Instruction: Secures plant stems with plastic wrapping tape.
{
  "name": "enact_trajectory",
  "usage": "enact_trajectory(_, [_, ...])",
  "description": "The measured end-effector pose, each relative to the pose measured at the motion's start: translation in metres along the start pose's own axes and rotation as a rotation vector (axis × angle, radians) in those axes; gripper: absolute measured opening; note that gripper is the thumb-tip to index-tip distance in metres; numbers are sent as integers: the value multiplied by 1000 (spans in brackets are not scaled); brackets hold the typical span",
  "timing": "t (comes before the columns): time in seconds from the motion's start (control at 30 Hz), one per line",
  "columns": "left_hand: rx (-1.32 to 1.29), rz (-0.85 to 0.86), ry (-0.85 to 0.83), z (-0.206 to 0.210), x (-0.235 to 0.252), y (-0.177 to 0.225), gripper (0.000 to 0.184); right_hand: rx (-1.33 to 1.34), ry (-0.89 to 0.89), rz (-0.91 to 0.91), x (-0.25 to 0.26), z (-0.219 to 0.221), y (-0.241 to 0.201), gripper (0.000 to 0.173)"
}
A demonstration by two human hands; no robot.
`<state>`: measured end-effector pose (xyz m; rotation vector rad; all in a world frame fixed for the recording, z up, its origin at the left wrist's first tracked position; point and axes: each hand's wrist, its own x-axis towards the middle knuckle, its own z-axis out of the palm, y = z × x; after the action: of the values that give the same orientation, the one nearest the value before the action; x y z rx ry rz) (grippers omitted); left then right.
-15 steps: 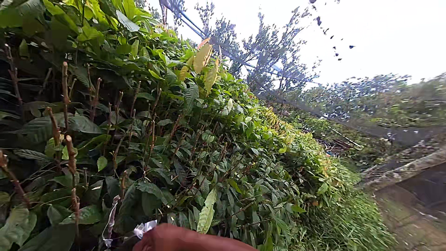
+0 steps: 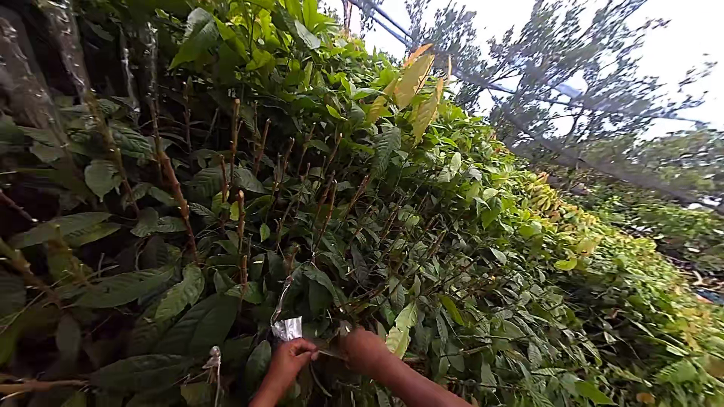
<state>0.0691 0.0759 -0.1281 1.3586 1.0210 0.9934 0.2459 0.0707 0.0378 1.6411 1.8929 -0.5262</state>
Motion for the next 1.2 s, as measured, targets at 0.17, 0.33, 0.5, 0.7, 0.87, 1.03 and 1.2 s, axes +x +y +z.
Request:
enact_trajectory(0.17, [-58, -90, 123, 12, 3, 17, 12, 56, -17, -177, -32, 12, -46, 43])
enact_trajectory(0.33, [354, 202, -40, 22, -9, 15, 23, 629, 68, -421, -22, -35, -23, 36])
enact_trajectory(0.5, [182, 274, 105, 17, -3, -1, 17, -66, 132, -95, -33, -16, -5, 35])
enact_trajectory(0.7, [382, 160, -82, 23, -10, 22, 23, 432, 71, -393, -13, -32, -4, 39])
enact_trajectory(0.87, [149, 104, 87, 10, -3, 25, 18, -4, 113, -169, -39, -12, -25, 33])
enact_trajectory(1.03, [340, 153, -33, 24, -9, 29, 21, 497, 16, -375, -2, -50, 4, 41])
enact_trajectory(1.2, [202, 138, 118, 8, 4, 18, 17, 13, 50, -170, -11, -13, 14, 32])
